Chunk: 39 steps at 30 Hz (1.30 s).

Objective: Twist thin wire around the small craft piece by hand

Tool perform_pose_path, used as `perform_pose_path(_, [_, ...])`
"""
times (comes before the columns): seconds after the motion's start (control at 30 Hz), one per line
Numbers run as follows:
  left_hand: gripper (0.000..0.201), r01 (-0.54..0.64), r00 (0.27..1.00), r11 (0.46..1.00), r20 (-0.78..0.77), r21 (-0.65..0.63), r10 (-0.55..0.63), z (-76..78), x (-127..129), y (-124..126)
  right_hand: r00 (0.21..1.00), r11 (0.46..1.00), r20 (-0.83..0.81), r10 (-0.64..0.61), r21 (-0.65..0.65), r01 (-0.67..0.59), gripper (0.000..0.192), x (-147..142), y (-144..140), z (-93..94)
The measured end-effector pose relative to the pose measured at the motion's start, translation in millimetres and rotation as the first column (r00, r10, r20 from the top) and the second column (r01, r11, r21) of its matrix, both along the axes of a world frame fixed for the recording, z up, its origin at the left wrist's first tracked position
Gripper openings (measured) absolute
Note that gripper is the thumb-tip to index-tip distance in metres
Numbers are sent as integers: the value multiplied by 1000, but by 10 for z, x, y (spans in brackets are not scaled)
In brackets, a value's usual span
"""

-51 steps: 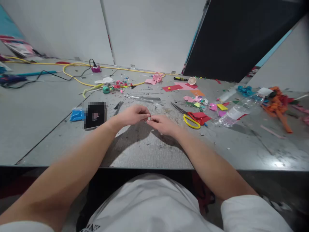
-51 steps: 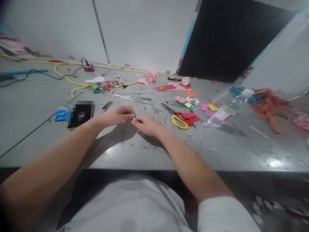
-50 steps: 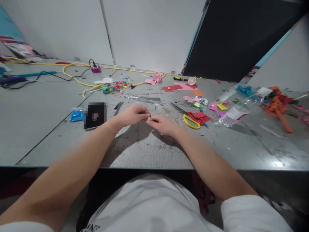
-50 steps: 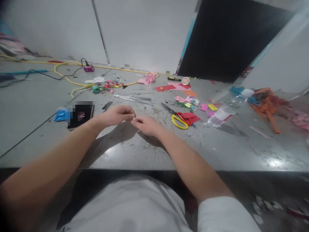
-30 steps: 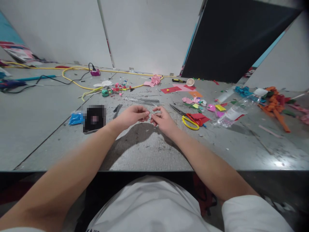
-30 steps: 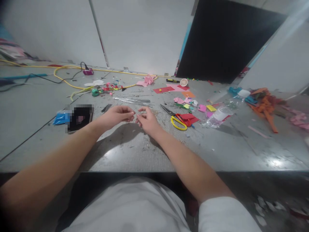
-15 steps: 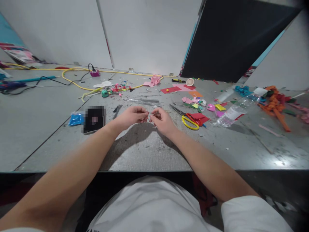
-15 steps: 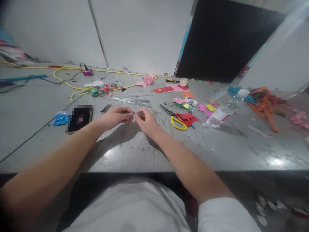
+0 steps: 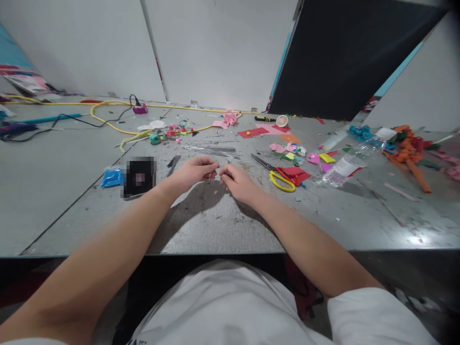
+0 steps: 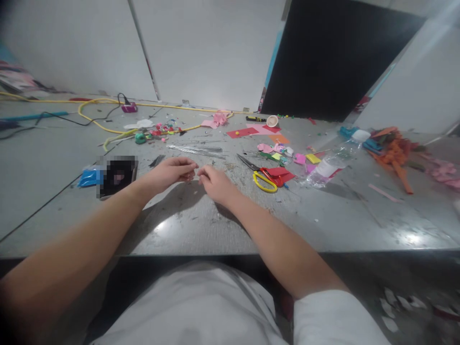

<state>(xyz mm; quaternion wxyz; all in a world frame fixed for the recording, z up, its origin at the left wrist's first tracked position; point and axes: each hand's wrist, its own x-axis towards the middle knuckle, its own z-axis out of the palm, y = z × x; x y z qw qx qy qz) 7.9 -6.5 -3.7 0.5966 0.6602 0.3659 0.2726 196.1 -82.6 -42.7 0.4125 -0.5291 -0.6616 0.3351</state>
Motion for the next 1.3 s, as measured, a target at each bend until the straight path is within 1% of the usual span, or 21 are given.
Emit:
perform_pose_path(0.13, [16, -56, 998, 998, -24, 15, 56, -2, 15, -15, 980, 995, 176, 93, 26, -99, 9, -6, -64, 62])
perform_pose_path(0.2, [15, -49, 998, 998, -39, 31, 50, -13, 19, -7, 966, 991, 225, 127, 14, -134, 9, -15, -79, 79])
perform_pose_path(0.33, [17, -18, 997, 997, -73, 81, 24, -20, 10, 6, 952, 992, 282, 119, 0, -124, 10, -20, -82, 91])
perform_pose_path(0.47, [19, -13, 997, 994, -79, 112, 22, -21, -2, 15, 945, 994, 307, 109, -6, -113, 10, -17, -80, 104])
perform_pose_path(0.57, [21, 15, 997, 989, -82, 145, -3, -41, -4, 37, 937, 993, 330, 119, -20, -119, 11, -21, -75, 113])
perform_pose_path(0.63, [21, 40, 995, 981, -98, 192, -21, -56, -4, 50, 935, 991, 330, 133, -41, -127, 12, -23, -67, 112])
perform_pose_path(0.73, [20, 72, 991, 953, -131, 294, -34, -64, -3, 47, 942, 990, 306, 138, -61, -125, 16, -18, -44, 90])
perform_pose_path(0.9, [17, 139, 988, 910, -113, 390, -103, -46, 9, 5, 971, 989, 200, 130, -96, -113, 17, 9, -1, 33])
perform_pose_path(0.93, [17, 147, 987, 908, -113, 392, -111, -44, 11, 2, 973, 990, 191, 126, -92, -110, 18, 13, 1, 32])
perform_pose_path(1.0, [19, 143, 987, 923, -116, 357, -108, -43, 11, 7, 968, 992, 223, 117, -61, -106, 19, 15, -4, 47])
perform_pose_path(1.1, [22, 90, 989, 955, -138, 282, -52, -41, -2, 30, 953, 996, 294, 70, 33, -84, 18, 8, -15, 78])
perform_pose_path(1.2, [18, 65, 979, 951, -205, 301, -2, -27, -22, 48, 957, 994, 290, -3, 107, -29, 18, 1, -7, 67])
perform_pose_path(1.3, [21, 98, 967, 940, -254, 327, -12, -13, -31, 52, 976, 991, 214, -45, 132, 17, 18, -2, 17, 7])
